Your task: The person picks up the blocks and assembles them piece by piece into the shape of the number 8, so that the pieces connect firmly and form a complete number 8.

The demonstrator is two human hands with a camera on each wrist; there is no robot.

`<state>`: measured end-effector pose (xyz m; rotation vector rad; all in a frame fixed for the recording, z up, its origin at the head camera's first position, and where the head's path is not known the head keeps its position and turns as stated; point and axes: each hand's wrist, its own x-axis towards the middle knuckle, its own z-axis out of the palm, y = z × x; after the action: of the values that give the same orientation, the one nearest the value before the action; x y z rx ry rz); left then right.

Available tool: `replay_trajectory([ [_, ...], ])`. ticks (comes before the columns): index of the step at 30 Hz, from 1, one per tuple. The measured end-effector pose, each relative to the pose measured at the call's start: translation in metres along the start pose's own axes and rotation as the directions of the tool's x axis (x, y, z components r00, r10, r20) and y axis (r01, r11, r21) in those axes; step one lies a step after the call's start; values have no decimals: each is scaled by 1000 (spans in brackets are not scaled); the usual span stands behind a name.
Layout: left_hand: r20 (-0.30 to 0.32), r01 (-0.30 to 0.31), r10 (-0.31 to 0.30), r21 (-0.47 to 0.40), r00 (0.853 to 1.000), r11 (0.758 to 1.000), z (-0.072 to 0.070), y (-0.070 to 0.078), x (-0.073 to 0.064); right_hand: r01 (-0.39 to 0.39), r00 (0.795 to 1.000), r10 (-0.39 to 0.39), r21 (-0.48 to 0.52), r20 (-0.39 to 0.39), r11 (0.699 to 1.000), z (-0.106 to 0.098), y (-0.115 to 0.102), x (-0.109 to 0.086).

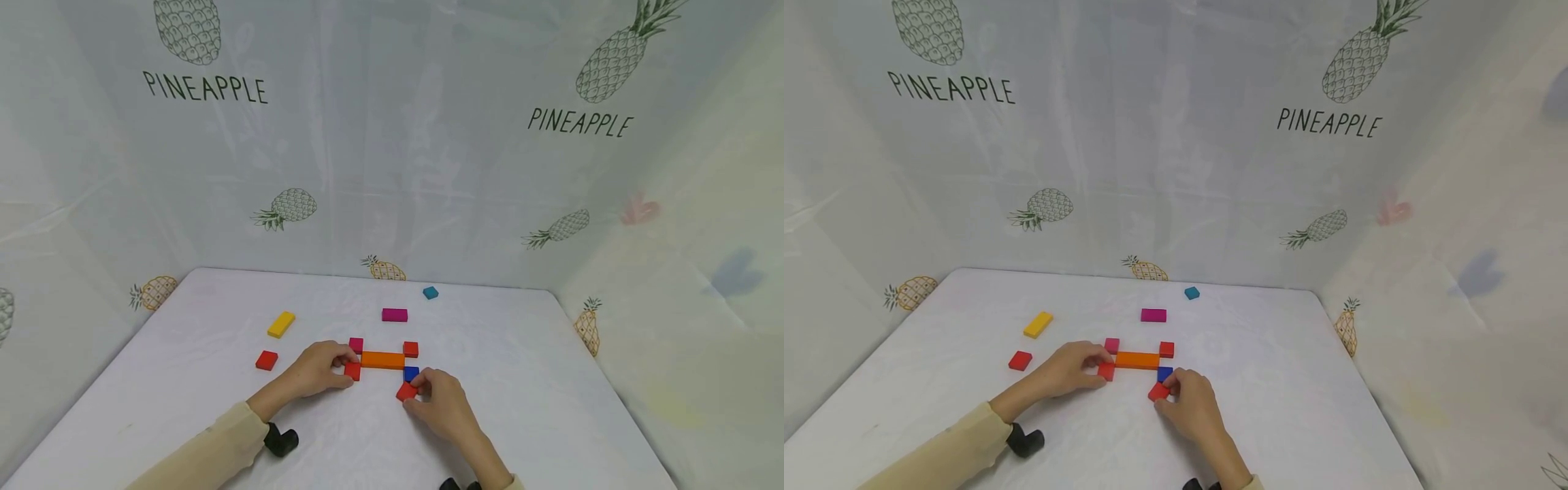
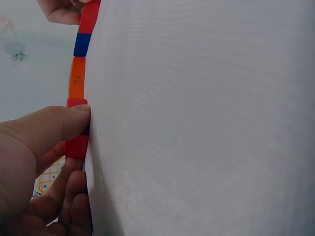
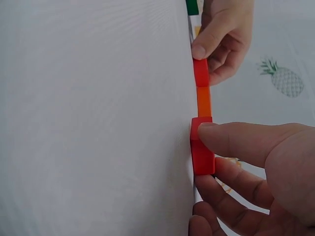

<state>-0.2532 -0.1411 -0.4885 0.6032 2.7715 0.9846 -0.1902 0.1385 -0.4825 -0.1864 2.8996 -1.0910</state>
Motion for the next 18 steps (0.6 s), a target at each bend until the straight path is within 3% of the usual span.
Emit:
replay_trajectory([
  [18, -5, -4, 4, 8, 1000, 1000, -1, 1, -2, 7, 1000, -7, 8, 1, 1000, -1, 0, -1],
])
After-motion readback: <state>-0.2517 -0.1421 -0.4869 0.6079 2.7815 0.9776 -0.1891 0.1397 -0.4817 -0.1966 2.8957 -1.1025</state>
